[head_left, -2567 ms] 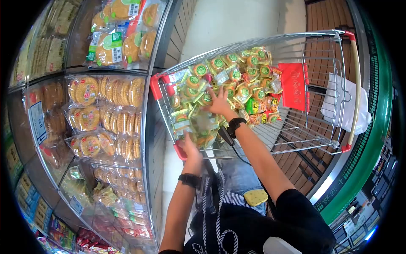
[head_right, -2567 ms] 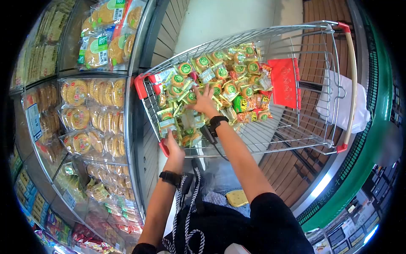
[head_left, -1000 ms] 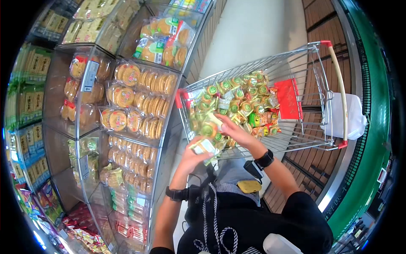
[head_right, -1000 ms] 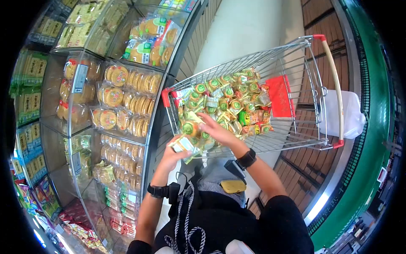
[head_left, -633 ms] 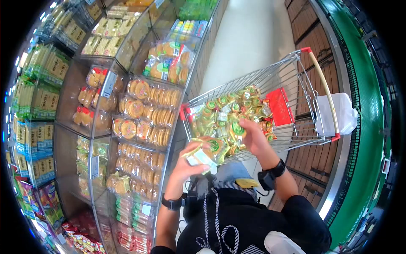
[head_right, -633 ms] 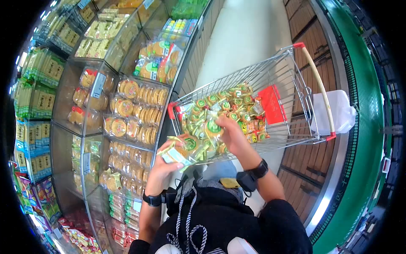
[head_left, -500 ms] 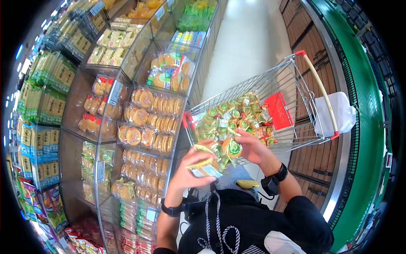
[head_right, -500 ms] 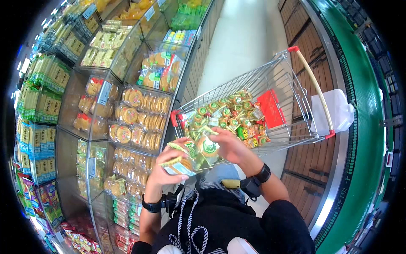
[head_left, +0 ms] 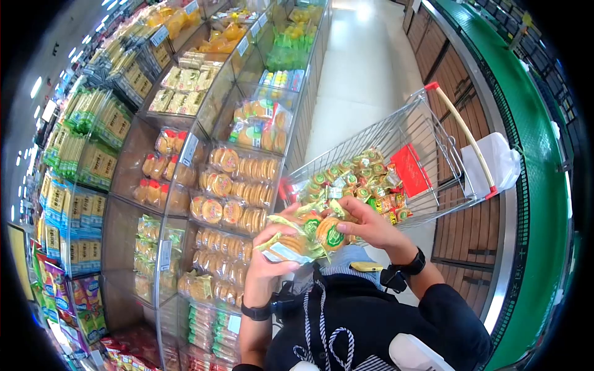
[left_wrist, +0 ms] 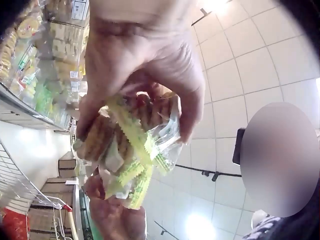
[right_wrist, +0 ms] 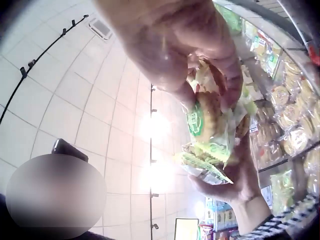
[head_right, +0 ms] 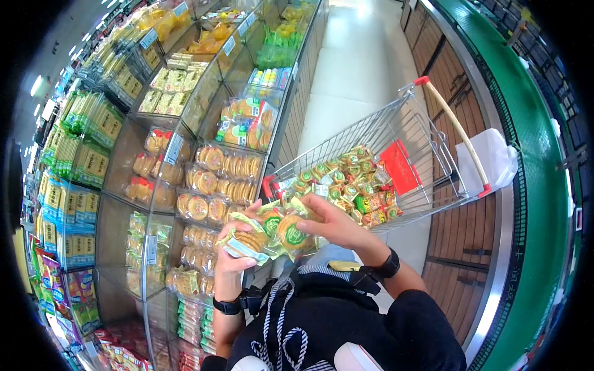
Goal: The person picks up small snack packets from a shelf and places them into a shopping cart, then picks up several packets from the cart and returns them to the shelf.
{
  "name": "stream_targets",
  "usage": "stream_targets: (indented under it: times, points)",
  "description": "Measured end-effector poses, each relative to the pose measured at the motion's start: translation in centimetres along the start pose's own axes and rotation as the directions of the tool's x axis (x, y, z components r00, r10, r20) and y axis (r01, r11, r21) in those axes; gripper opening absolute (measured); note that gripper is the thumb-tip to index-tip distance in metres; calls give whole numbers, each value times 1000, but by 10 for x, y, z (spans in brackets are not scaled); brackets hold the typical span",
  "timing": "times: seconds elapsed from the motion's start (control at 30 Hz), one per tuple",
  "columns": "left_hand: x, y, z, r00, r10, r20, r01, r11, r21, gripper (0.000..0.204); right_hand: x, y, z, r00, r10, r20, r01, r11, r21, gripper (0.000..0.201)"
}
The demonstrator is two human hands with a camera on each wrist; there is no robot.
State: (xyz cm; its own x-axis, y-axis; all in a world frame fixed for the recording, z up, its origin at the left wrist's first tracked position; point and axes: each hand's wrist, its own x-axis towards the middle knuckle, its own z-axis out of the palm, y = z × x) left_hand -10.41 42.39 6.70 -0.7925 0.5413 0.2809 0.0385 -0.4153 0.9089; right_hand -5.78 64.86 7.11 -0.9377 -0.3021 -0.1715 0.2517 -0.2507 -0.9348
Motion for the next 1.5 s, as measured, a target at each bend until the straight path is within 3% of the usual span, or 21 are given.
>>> stream_targets:
  times: [0.2, 0.33, 0.37, 0.47, 0.6, 0.63, 0.73, 0.77, 0.87, 0.97, 1.07, 1.1, 1.17, 1.23, 1.37, 1.5]
  points:
    - [-9, -2, -6, 986, -56, -160, 6, 954, -299, 55, 4, -4, 8, 994, -87, -60, 93, 990, 102, 22]
    - [-10, 2, -13, 976, -117, -183, 47, 937, -346, 54, 8, -8, 1, 995, -51, -87, 64, 986, 152, 19]
    - [-10, 1, -13, 974, -139, -179, 70, 936, -346, 54, 11, -9, -3, 995, -44, -89, 55, 991, 119, 19]
    - [-14, 1, -17, 960, -259, -111, 208, 916, -343, 55, 23, -23, -13, 995, -50, 85, 49, 999, 24, 18]
    - [-16, -3, -20, 969, -242, 49, 244, 911, -332, 56, 45, -35, -23, 964, 74, 254, -31, 985, -170, 17]
    - [-16, -3, -21, 965, -250, 81, 263, 914, -310, 53, 51, -37, -20, 967, 48, 250, -8, 987, -159, 18]
    - [-17, 0, -23, 965, -229, 126, 256, 925, -280, 53, 61, -51, -12, 968, 71, 241, 28, 922, -386, 20]
    - [-16, 1, -24, 972, -186, 142, 218, 943, -252, 53, 60, -59, -3, 980, 52, 193, 23, 930, -368, 20]
    - [-18, -1, -30, 983, -153, 99, 173, 954, -243, 54, 68, -61, 2, 972, -47, 229, 141, 897, -418, 23]
    - [-22, 4, -35, 969, -241, 59, 248, 929, -275, 55, 79, -61, -4, 910, -165, 381, 321, 862, -392, 23]
    - [-24, -3, -46, 963, -256, 89, 271, 921, -281, 55, 86, -72, 8, 719, -140, 681, 560, 697, -448, 22]
    - [-26, -3, -50, 955, -279, 103, 297, 919, -260, 56, 85, -74, 16, 740, 0, 673, 476, 707, -524, 37]
    - [-28, -4, -55, 938, -321, 132, 344, 914, -216, 58, 89, -67, 26, 850, 38, 525, 346, 710, -613, 49]
    - [-33, -10, -54, 940, -332, 74, 335, 865, -373, 61, 92, -70, 30, 928, 82, 364, 219, 672, -707, 68]
    - [-35, -18, -55, 960, -281, -7, 245, 850, -467, 64, 96, -44, 17, 930, -39, 367, 224, 849, -478, 62]
    - [-36, -9, -52, 957, -291, -7, 264, 877, -401, 60, 82, -44, 16, 913, -44, 405, 151, 960, -236, 62]
